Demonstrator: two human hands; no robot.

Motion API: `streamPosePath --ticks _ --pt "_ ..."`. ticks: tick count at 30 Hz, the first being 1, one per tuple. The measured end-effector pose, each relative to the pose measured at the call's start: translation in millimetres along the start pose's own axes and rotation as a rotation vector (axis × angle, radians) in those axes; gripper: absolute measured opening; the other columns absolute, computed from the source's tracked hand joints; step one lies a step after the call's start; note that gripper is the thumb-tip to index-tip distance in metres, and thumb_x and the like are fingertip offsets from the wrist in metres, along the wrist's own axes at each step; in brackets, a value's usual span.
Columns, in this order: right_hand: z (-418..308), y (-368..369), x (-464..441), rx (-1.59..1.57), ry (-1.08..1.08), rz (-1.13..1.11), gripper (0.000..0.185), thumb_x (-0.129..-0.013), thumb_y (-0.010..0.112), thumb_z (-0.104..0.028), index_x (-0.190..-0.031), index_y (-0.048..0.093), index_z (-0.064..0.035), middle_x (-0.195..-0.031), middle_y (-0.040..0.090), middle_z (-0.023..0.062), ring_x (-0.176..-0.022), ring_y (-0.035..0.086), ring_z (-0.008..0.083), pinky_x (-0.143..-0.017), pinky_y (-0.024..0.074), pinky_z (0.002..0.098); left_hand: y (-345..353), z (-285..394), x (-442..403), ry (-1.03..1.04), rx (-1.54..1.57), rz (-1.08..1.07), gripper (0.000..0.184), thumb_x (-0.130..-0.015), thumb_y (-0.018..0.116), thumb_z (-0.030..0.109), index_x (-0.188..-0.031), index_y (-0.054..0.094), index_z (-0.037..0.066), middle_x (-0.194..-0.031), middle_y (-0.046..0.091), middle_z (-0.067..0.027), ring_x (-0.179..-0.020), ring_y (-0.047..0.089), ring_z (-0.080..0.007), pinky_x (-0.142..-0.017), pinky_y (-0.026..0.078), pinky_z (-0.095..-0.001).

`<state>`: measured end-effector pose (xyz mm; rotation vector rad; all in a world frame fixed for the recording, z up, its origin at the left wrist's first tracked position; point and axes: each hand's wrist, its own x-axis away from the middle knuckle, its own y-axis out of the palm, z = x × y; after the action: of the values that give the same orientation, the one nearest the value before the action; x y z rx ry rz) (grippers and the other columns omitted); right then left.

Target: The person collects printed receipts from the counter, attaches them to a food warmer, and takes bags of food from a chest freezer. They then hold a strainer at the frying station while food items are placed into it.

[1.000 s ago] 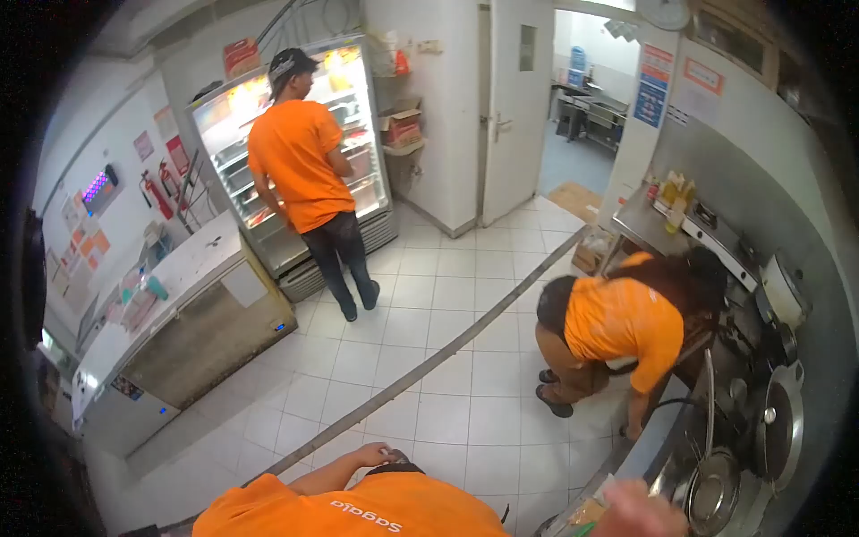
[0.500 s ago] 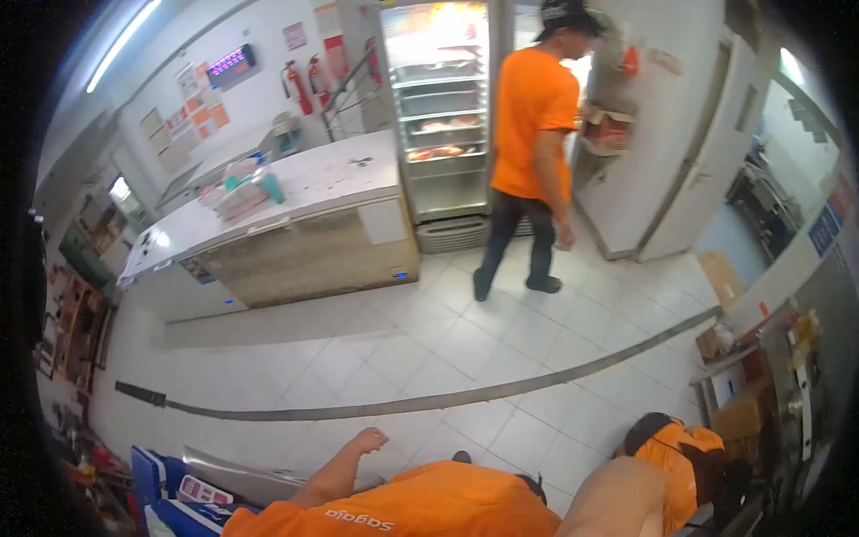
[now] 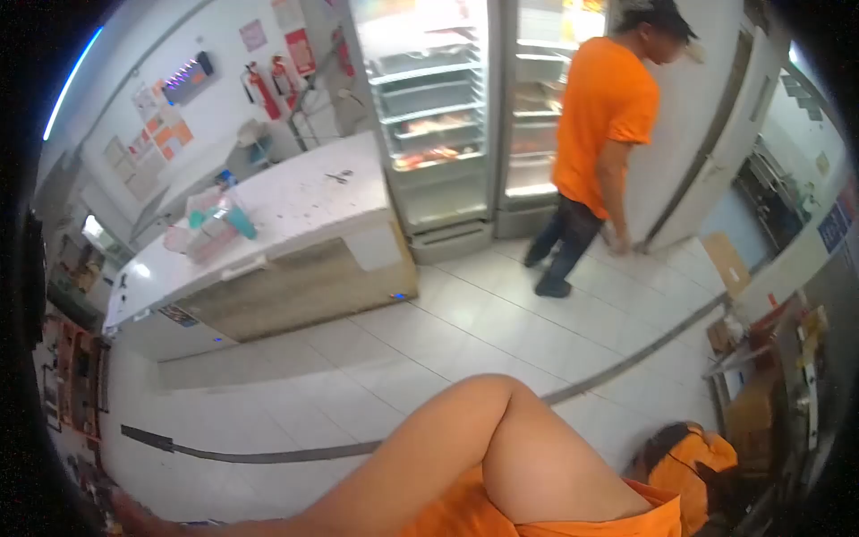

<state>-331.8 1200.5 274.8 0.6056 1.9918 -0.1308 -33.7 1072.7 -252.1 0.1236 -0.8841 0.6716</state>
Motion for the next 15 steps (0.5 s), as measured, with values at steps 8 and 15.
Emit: streamPosePath --ticks 8,15 --pt "113 -166 -26 -0.608 0.323 -0.126 0.086 -0.098 0.036 -0.066 -0.158 0.021 -0.0074 -0.14 0.053 0.0275 -0.126 0.057 0.0362 -0.108 0.0434 0.0531 -116 -5 -34 -0.145 0.3 0.262 0.038 -0.093 0.068 0.032 -0.118 0.063 0.003 -0.095 0.07 -0.0127 -0.079 0.066 -0.0205 -0.069 0.053 -0.0354" --pt "334 -340 42 -0.045 0.984 0.528 0.088 -0.099 0.033 -0.069 -0.156 0.024 -0.0033 -0.141 0.054 0.0275 -0.124 0.059 0.0379 -0.108 0.0436 0.0511 -258 -37 -60 -0.126 0.459 0.361 0.038 -0.096 0.065 0.033 -0.116 0.063 0.001 -0.096 0.07 -0.0128 -0.08 0.065 -0.021 -0.073 0.054 -0.0353"
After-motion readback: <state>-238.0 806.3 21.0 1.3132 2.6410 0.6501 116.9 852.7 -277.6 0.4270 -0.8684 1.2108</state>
